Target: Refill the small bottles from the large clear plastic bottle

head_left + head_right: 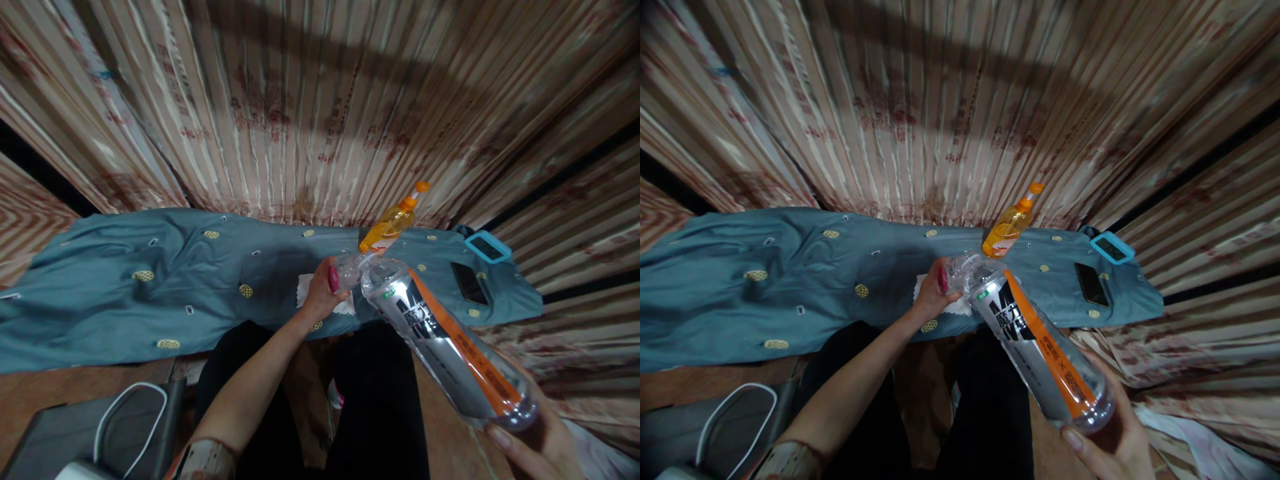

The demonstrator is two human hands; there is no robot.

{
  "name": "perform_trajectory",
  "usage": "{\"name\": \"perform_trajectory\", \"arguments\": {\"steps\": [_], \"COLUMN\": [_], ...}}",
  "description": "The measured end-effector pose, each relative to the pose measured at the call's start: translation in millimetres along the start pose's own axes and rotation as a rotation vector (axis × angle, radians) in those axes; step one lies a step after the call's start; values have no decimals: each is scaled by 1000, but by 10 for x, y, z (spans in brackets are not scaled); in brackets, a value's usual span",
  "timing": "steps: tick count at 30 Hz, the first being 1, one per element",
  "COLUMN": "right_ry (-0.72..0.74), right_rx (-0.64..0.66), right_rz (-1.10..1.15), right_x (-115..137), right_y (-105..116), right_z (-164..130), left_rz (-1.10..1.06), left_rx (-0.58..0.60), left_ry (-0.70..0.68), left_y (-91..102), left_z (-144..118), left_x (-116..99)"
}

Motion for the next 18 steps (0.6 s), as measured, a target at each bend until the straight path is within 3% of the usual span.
{"name": "perform_trajectory", "arguments": {"steps": [10,18], "right_ry": [29,100], "right_rx": [7,3], "right_rz": [-6,-20], "right_x": [83,1], "right_y": [-32,12], "right_z": [-31,10], "left_rz": [-11,-18], "left_rx": [-7,-16], "left_ry": [-14,-11], "left_y": [-2,-1], "left_z": [0,-1], "left_x": [27,26]}}
Point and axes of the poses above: each hand's wrist, its own z-axis towards the middle knuckle, its own y-axis out of the back of the hand, x = y × z, the point moved 3 cm from there along z, towards the middle knuckle, and after that the axes turned 5 degrees about -z, right-handed, at the moved point
